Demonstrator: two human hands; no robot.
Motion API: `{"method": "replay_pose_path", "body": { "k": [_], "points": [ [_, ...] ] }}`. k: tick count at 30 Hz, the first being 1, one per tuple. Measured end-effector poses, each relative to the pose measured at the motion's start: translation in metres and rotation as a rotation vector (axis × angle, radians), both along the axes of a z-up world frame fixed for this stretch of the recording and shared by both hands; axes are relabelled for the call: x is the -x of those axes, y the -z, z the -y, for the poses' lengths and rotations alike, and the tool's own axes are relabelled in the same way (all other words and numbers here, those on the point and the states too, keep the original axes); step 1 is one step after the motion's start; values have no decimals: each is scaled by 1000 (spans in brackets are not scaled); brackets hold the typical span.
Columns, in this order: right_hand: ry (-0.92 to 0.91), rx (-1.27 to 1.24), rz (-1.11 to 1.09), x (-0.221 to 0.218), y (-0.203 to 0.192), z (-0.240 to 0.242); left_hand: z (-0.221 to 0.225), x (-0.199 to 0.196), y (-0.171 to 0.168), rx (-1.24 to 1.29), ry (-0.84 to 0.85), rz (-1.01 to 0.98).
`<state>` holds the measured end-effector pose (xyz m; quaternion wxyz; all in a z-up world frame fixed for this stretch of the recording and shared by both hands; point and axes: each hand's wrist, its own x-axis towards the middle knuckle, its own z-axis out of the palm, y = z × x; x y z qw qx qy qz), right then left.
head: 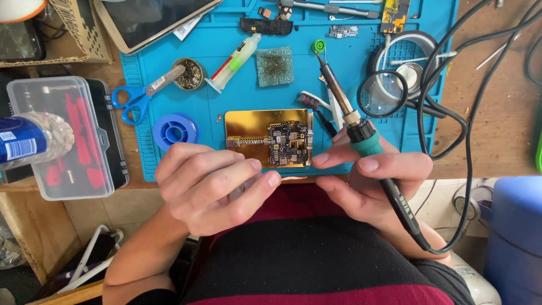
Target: Soldering small electronic components onto a mobile phone circuit board and cleaning the work area with a cotton swab.
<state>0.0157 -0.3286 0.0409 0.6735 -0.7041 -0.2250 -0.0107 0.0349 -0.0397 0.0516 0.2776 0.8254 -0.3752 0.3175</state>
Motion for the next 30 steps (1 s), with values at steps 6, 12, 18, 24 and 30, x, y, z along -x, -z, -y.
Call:
{"method": "replay_pose_path", "body": {
  "k": [6,12,18,24,30],
  "points": [
    [-32,103,208,-10,11,-4,7,2,6,68,3,-66],
    [-29,221,326,-20,6,-13,5,5,22,74,1,-87],
    [-8,257,363,-20,15,-15,9,7,22,159,-7,-238],
    [-29,204,229,-15,10,-5,16,23,5,598,36,-1002],
    [-18,208,180,-11,4,4,13,16,16,1407,265,-1717]
  ]
}}
